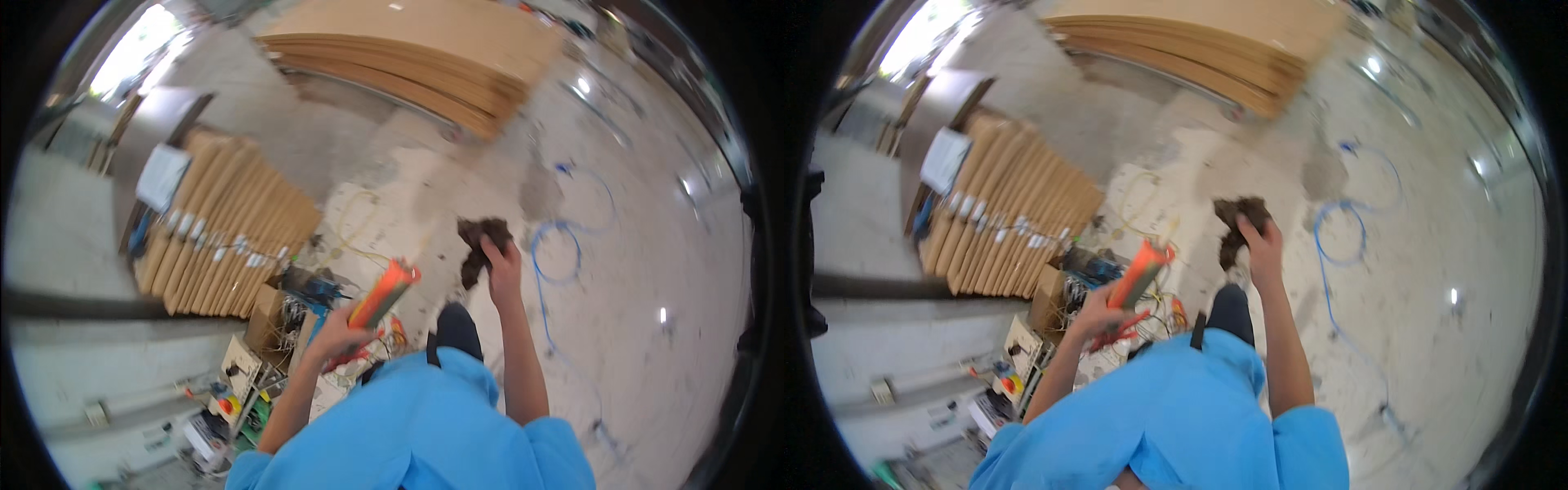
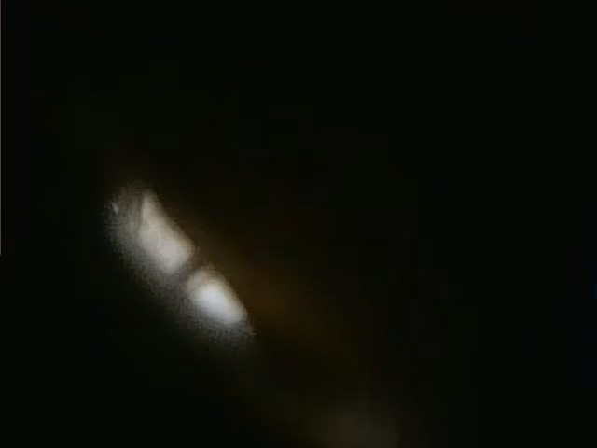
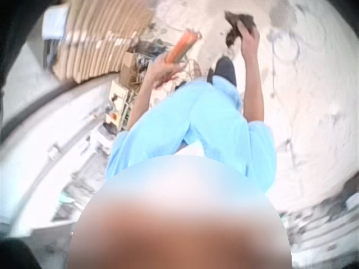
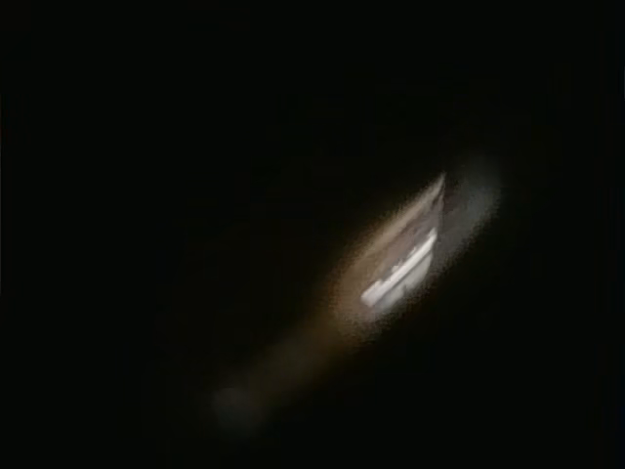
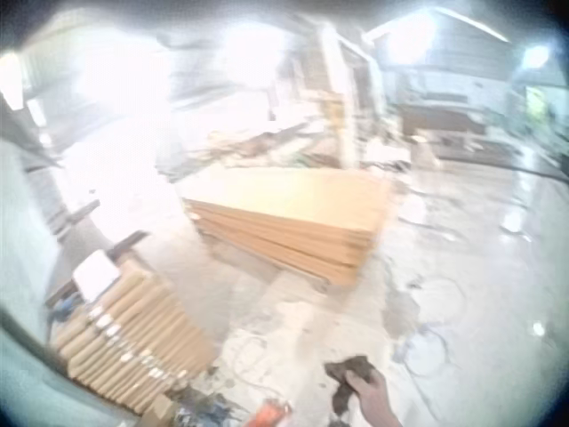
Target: The person smooths yellow tape lines on a curved dark tabletop, then retrieves a caulking gun and applies a continuous bead of adhesive along the taped lines. The person walks to a nearby table to pick up the caulking gun and returns to apply the adhesive.
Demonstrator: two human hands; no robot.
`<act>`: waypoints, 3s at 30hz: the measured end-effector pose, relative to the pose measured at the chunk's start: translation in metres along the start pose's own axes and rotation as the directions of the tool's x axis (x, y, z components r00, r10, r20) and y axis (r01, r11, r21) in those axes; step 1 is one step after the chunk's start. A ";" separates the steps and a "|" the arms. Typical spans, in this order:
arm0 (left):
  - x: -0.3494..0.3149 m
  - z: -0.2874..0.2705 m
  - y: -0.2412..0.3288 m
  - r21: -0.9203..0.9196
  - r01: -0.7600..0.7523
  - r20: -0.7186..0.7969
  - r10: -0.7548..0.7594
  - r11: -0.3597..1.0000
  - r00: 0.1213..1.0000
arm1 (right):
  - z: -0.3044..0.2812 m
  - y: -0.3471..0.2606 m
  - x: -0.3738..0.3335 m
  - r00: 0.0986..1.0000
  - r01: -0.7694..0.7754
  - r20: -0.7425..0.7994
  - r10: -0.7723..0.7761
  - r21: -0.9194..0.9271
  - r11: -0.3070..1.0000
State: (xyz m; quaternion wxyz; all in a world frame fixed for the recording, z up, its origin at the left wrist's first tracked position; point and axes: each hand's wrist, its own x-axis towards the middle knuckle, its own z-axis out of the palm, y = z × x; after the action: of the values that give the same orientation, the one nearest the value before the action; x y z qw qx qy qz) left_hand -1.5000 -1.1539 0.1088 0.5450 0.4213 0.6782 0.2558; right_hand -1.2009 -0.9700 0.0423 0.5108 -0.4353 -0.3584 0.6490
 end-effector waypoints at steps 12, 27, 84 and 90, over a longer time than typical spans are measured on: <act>0.252 0.098 0.218 -0.095 -0.071 0.860 0.118 0.993 0.496 | -0.110 -0.164 0.037 0.925 0.363 -0.077 -0.372 -0.109 0.925; 0.328 0.143 0.286 0.103 -0.260 0.989 -0.126 0.960 -0.074 | -0.067 -0.223 -0.060 0.757 0.156 -0.212 -0.618 -0.860 0.486; 0.986 0.695 0.509 -0.854 0.111 0.495 0.728 0.508 0.474 | -1.030 -0.365 0.880 0.738 0.316 -0.399 -0.544 -0.508 0.801; 1.000 0.737 0.523 -0.918 -0.007 0.297 0.699 0.396 0.651 | -1.090 -0.371 1.013 0.919 0.019 -0.295 -0.261 -0.628 0.778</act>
State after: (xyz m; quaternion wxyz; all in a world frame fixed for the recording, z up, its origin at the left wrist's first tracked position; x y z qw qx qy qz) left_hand -0.6939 -0.1179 -0.1962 0.8002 0.2948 0.1008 0.5125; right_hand -0.1562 0.1219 -0.2178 0.4466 -0.6617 -0.4800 0.3639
